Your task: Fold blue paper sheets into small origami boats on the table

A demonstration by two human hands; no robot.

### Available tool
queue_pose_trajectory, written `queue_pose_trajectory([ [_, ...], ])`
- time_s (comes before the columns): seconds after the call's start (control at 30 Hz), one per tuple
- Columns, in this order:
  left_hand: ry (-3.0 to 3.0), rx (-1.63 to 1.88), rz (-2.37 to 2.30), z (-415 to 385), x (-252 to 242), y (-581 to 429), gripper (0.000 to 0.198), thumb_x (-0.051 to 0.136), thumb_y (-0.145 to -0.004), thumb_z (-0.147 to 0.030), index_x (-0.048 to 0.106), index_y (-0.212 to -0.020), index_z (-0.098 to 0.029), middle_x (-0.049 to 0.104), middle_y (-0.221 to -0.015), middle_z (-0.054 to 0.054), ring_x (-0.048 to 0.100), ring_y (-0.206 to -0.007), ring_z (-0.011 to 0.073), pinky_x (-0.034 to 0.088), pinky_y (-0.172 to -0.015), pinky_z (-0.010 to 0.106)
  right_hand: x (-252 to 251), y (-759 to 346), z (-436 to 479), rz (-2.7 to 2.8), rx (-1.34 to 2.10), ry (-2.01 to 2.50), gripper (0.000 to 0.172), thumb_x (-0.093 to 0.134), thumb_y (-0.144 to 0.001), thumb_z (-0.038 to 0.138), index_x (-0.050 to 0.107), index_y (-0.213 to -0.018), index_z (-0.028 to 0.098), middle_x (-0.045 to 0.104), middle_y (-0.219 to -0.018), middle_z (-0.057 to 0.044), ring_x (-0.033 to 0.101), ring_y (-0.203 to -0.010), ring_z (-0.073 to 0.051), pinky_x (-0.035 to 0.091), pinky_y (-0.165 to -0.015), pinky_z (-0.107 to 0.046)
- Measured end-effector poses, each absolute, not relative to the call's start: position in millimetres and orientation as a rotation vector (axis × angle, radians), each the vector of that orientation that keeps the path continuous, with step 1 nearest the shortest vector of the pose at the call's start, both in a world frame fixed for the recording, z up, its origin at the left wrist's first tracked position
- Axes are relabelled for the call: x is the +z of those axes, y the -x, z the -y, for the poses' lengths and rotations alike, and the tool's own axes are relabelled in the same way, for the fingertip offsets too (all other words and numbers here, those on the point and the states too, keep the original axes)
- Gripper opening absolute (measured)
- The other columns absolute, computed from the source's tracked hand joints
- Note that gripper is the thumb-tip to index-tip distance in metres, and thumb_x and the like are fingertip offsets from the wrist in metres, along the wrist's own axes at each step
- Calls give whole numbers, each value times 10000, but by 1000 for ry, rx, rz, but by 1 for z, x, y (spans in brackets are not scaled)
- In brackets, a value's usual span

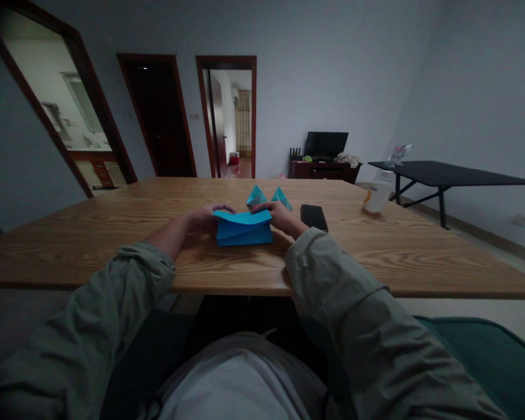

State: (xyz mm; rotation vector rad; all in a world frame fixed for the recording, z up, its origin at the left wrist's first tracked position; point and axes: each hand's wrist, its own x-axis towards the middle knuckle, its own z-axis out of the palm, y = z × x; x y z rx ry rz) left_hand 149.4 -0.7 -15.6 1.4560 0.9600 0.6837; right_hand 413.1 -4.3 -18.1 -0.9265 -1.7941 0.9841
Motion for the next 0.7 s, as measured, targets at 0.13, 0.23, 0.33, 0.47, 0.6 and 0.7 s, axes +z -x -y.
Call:
queue_pose_trajectory([
  [0.13,-1496,757,-1053,-9,-20,-149,249,669,-637,-138,648,-883,-171,638,-718,11,578,-574,111,452,-529,215,-22,-414,-1,1836,1011,1023,167,657,-713,107,779,-790,193,732,-893,-64,620,-775,-180,505,-805,-342],
  [0.23,-1491,851,-1052,-15,-23,-147,216,639,-613,-126,650,-825,-165,609,-628,-3,564,-534,114,454,-540,232,-23,-417,-2,1832,1043,1097,246,573,-724,79,776,-815,185,715,-811,-47,589,-679,-139,513,-704,-276],
  [0.33,-1481,890,-1074,-16,-23,-147,196,626,-604,-120,667,-793,-153,602,-608,1,538,-507,108,441,-538,239,-22,-420,-2,1784,1041,1126,261,544,-720,87,771,-810,179,704,-837,-52,584,-689,-134,509,-664,-250],
  [0.47,-1427,881,-1060,-12,-17,-145,227,585,-620,-139,697,-818,-138,626,-661,31,564,-566,132,468,-577,261,-20,-421,-2,1661,1091,1129,225,545,-745,167,765,-785,144,689,-850,-92,592,-730,-154,501,-634,-251],
  [0.6,-1347,808,-938,-12,-16,-143,293,557,-700,-273,679,-934,-146,673,-836,76,629,-674,189,510,-615,314,-20,-421,-3,1674,968,1154,222,572,-758,234,759,-804,123,686,-811,-82,578,-714,-146,469,-607,-226],
  [0.7,-1428,847,-995,-12,-19,-145,367,655,-726,-355,628,-1049,-182,642,-806,35,593,-605,146,464,-532,256,-20,-419,-2,1815,722,1227,226,572,-751,224,760,-841,136,642,-670,-30,516,-609,-118,410,-550,-211],
])
